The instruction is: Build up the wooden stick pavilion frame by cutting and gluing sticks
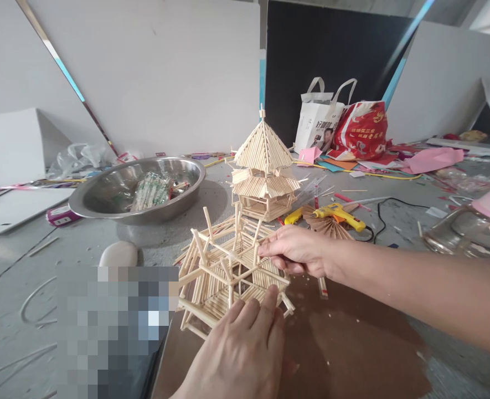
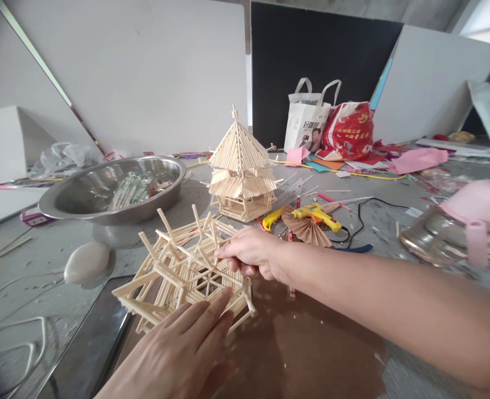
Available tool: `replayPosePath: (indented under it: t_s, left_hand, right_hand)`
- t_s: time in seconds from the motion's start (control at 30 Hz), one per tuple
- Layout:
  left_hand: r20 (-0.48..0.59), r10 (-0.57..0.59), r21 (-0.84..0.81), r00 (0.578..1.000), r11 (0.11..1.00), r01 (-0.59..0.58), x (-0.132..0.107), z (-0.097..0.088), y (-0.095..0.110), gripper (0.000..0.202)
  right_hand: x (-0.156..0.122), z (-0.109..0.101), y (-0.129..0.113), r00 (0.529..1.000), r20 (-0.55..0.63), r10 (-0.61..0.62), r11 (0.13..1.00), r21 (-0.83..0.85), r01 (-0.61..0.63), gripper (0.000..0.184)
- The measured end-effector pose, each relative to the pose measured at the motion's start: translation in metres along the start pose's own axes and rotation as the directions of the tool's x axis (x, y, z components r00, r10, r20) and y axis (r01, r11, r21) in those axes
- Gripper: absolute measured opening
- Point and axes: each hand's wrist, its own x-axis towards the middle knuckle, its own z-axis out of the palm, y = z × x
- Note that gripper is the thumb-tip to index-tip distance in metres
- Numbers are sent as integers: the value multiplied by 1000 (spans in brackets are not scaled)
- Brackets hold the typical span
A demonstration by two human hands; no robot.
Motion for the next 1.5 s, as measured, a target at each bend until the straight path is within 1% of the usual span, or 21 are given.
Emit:
replayPosePath:
  t_s: [0.17,0.43,0.5,0.63,0.77,1.03,1.13,1.2,1.33,1.5]
  left_hand:
    - [-4,-9,-1,1000,1000,9,-1,-2,2,26]
    - [-26,-8,14,1000,1000,8,0,2,0,29]
    - [-22,0,15,1000,1000,0,0,2,0,29]
    - [15,-26,8,1000,1000,26,-1,0,1,30]
    - [37,-16,1,999,1000,16,-1,-2,1,30]
    - [-2,-27,-2,1000,1000,27,-2,-1,1,27]
    - [19,-24,-11,1000,1000,24,0,-1,1,29]
    - [37,-25,-7,999,1000,25,0,-2,1,29]
    - [15,0,3,1000,1000,0,0,-4,0,29]
    - [30,-9,-21,1000,1000,10,-1,-4,1,30]
  right_hand:
    - [0,0,0,1000,13,2,1000,9,-2,19]
    - [-1,0,-1,999,26,22,1000,0,-22,21]
    - [-1,0,-2,1000,23,22,1000,5,-22,21]
    - [-1,-1,-1,1000,24,17,1000,24,-18,22]
    - [0,-2,-1,1000,23,17,1000,24,-18,22]
    - [2,-3,-2,999,41,24,1000,-7,-23,20]
    - [3,-4,-2,998,49,32,999,-21,-31,19]
    - [3,-4,-2,997,70,32,999,-39,-30,19]
    - [2,-5,-2,994,108,27,998,-60,-20,19]
    - [2,-6,0,996,89,26,1000,-5,-25,17]
